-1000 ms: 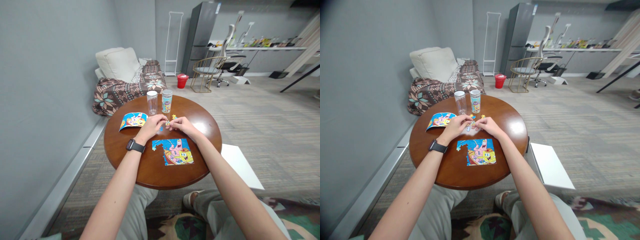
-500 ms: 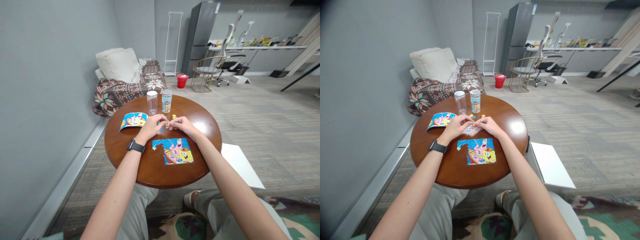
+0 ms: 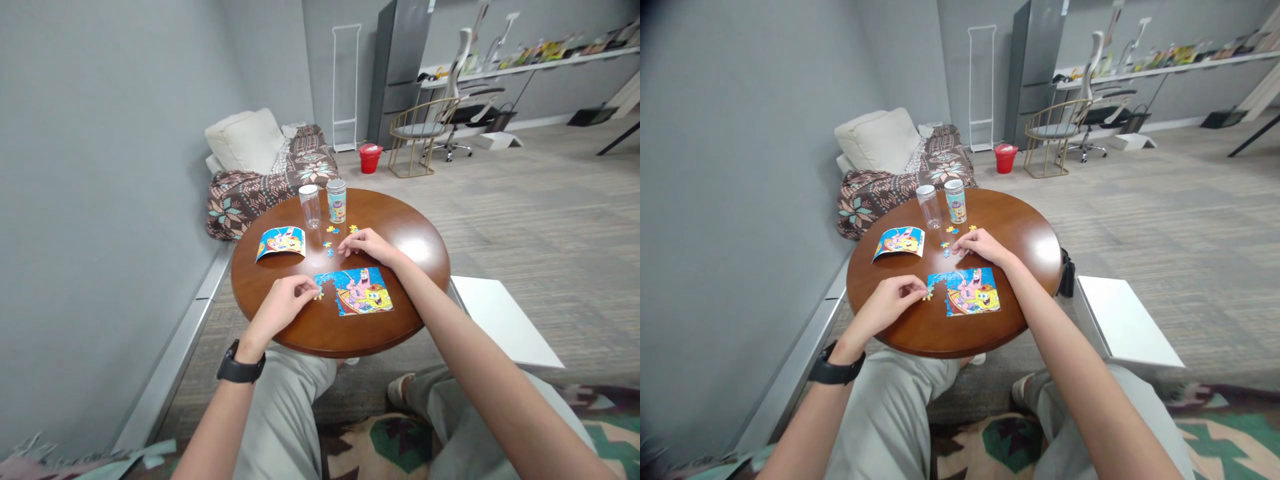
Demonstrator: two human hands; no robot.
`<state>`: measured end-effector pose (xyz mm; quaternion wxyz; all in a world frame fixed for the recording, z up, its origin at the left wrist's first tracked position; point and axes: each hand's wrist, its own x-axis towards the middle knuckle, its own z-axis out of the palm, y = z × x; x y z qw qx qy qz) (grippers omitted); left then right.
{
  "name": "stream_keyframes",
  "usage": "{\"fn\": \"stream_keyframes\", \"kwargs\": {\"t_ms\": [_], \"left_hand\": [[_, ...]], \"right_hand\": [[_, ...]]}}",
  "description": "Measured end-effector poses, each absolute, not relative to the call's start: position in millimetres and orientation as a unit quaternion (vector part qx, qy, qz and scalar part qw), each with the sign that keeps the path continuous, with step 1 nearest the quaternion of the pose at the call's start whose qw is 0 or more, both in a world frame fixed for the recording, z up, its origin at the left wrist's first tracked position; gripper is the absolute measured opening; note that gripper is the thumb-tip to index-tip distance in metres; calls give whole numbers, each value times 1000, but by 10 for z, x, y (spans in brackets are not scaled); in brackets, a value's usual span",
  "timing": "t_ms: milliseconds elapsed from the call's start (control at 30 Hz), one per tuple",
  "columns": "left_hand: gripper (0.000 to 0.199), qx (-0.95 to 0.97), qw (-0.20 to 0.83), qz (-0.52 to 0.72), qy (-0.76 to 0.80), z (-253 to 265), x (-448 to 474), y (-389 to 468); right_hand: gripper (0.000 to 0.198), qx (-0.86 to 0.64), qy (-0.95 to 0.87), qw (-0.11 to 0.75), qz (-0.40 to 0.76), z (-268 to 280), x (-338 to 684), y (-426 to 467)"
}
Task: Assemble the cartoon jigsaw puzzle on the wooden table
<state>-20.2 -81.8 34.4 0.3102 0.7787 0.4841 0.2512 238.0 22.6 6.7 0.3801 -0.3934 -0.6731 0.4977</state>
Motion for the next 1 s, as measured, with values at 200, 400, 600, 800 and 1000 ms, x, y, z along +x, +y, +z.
{"fn": "stream_keyframes", "kwargs": {"t_ms": [200,400,600,800,1000], "left_hand": [[8,767,283,250,519,243,-148,-843],[9,778,236,285,508,167,-135,-833],[10,796,151,349,471,-10,-197,-910],[20,856,62,334,390,-80,-280,-1073],[22,870,50,301,388,-90,-276,-1082]], "right_hand": [[29,-391,-680,375,494,34,2398,262],[28,-386,-692,374,482,42,2396,240],[29,-383,-699,366,480,32,2400,243],[28,-380,-698,372,479,32,2410,249],[29,-384,-698,370,479,41,2407,247]]}}
